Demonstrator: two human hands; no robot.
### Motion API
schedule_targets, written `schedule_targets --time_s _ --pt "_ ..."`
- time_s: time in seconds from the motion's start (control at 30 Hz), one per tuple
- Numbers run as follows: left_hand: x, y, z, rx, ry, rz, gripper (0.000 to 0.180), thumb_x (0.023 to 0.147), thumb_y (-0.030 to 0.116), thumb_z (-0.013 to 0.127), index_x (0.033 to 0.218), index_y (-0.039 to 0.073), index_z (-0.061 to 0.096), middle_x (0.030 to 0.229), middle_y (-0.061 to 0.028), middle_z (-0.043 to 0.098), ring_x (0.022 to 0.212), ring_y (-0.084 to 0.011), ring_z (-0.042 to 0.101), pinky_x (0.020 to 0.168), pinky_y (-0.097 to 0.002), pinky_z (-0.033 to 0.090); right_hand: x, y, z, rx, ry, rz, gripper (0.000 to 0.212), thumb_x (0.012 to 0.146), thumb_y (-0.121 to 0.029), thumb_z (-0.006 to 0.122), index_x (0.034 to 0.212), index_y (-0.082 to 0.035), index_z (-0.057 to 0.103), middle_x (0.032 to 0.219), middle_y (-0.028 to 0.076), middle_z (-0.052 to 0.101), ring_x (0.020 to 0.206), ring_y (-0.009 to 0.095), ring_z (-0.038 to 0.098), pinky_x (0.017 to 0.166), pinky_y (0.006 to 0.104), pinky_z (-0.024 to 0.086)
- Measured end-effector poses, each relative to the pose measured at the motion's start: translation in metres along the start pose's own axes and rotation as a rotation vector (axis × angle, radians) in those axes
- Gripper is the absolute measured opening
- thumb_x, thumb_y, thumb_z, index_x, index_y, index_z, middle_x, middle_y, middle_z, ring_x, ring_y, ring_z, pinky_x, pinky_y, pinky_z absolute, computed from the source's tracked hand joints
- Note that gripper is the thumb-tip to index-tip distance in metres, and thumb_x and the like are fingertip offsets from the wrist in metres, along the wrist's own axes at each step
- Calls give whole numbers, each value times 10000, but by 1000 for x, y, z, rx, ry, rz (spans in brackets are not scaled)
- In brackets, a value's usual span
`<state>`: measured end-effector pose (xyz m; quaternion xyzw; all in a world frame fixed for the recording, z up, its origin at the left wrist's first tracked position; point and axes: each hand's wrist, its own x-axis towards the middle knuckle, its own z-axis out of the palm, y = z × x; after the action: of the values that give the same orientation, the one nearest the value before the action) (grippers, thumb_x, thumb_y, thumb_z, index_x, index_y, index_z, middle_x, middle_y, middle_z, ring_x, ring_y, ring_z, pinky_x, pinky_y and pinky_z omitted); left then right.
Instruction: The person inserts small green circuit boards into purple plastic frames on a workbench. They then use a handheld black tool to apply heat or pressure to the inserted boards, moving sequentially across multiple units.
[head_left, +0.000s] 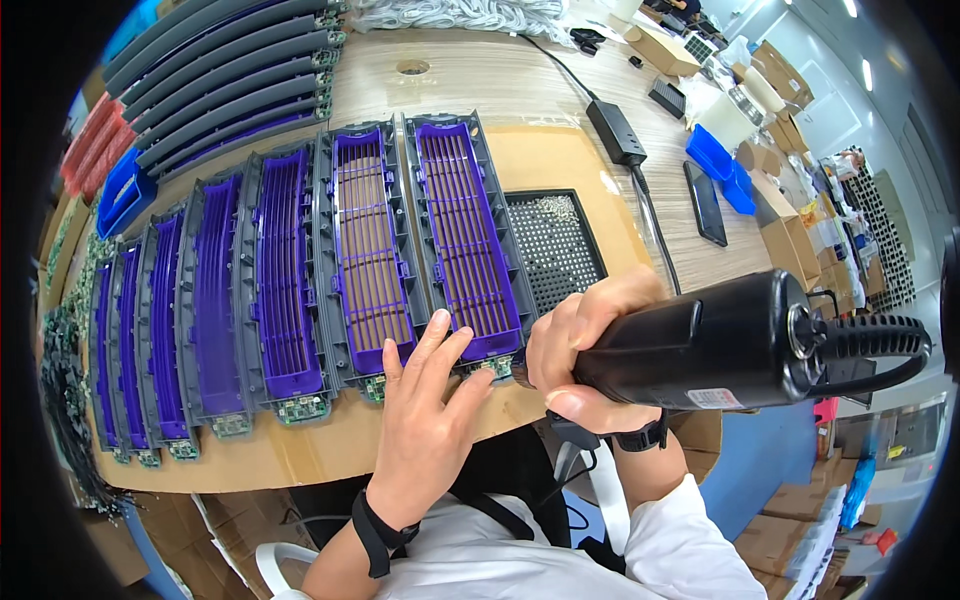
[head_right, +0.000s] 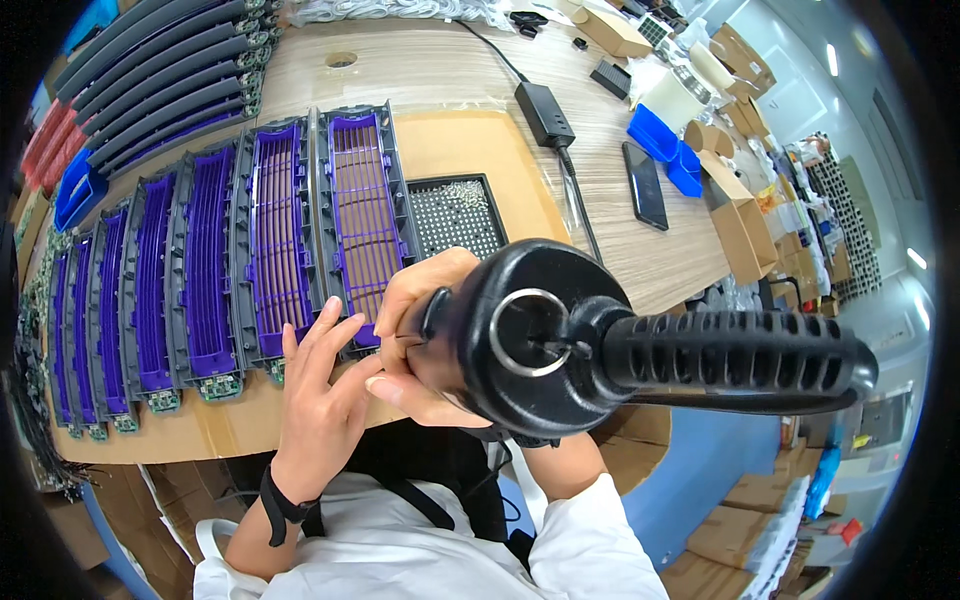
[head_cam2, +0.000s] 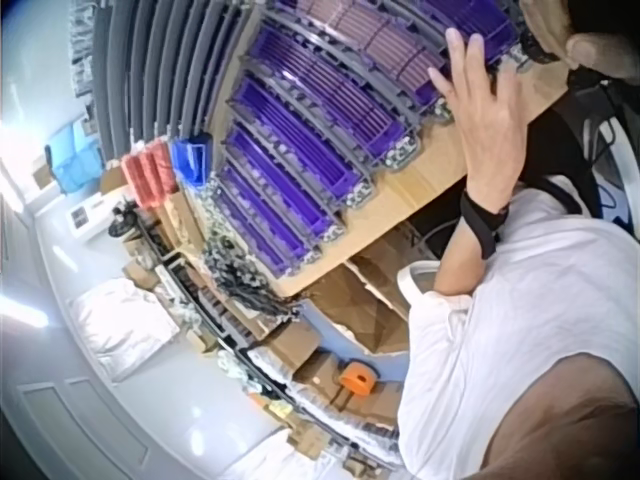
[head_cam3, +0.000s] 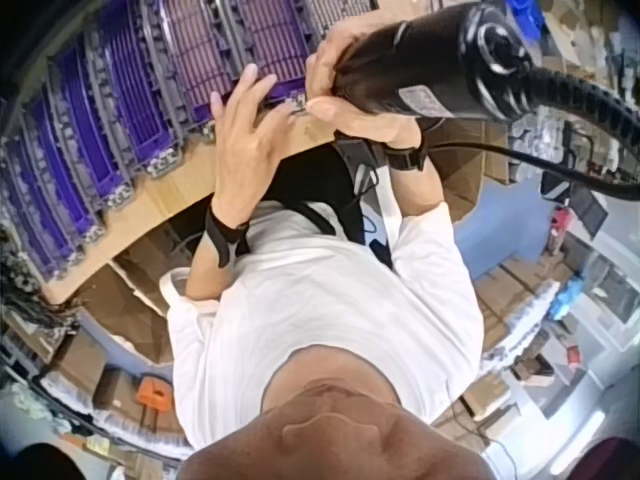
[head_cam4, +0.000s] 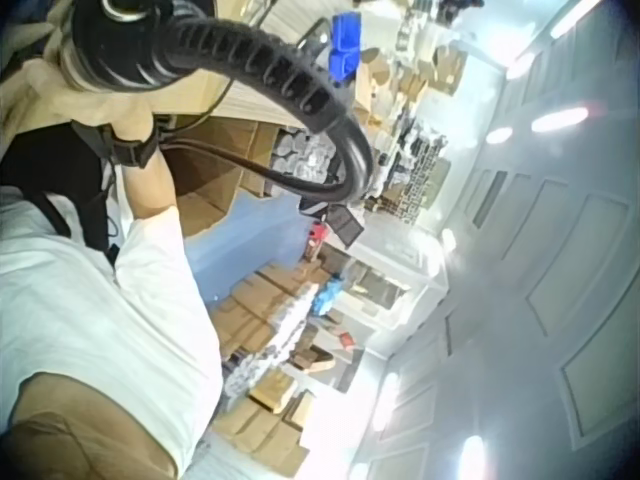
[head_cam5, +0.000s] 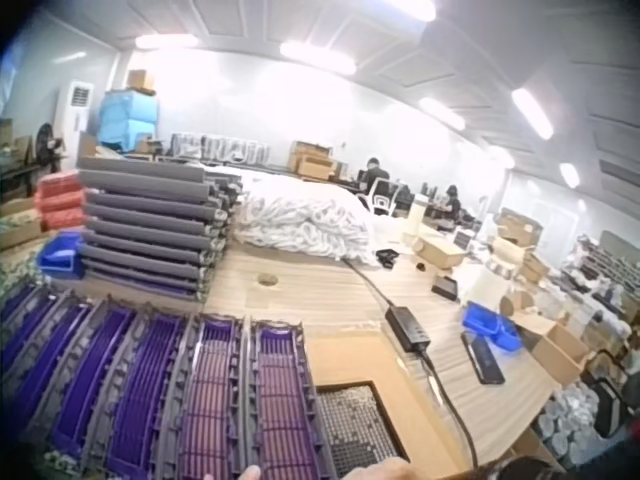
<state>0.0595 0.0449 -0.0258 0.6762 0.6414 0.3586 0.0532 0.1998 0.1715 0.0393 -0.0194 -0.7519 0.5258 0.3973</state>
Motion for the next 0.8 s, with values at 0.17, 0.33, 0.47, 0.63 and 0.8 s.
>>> schedule_targets --time_s 0.17,0.33,0.47,0.63,0.8 --pt "0 1 3 -17 11 -33 150 800 50 700 944 94 694 1292 -114 544 1337 -322 437 1067 -647 249 -4 -6 1 154 289 -87 532 796 -68 702 1211 -80 370 576 34 502 453 161 513 479 320 459" --pt "0 2 3 -5 21 -61 128 771 53 741 871 98 675 1285 -89 575 1322 -324 457 1108 -613 213 4 -13 -21 151 636 -191 522 829 -25 625 1266 17 342 646 68 525 480 148 507 515 304 477" --pt "1 6 2 -34 37 -80 118 759 50 751 821 97 663 1295 -86 578 1327 -325 452 1120 -600 194 2 -7 -26 64 758 -84 483 845 33 585 1271 38 359 679 75 543 511 142 521 525 295 483" --pt "0 5 3 -26 33 -78 115 753 53 759 795 97 661 1292 -78 585 1330 -324 449 1123 -596 191 4 -1 -27 30 762 -54 460 812 99 588 1230 67 400 670 91 581 515 139 550 507 275 480" --pt "1 5 3 -15 37 -71 111 753 50 758 778 88 656 1294 -83 585 1331 -328 449 1125 -592 190 3 2 -30 7 738 -5 444 803 104 605 1208 73 426 663 94 593 514 137 560 492 264 472"
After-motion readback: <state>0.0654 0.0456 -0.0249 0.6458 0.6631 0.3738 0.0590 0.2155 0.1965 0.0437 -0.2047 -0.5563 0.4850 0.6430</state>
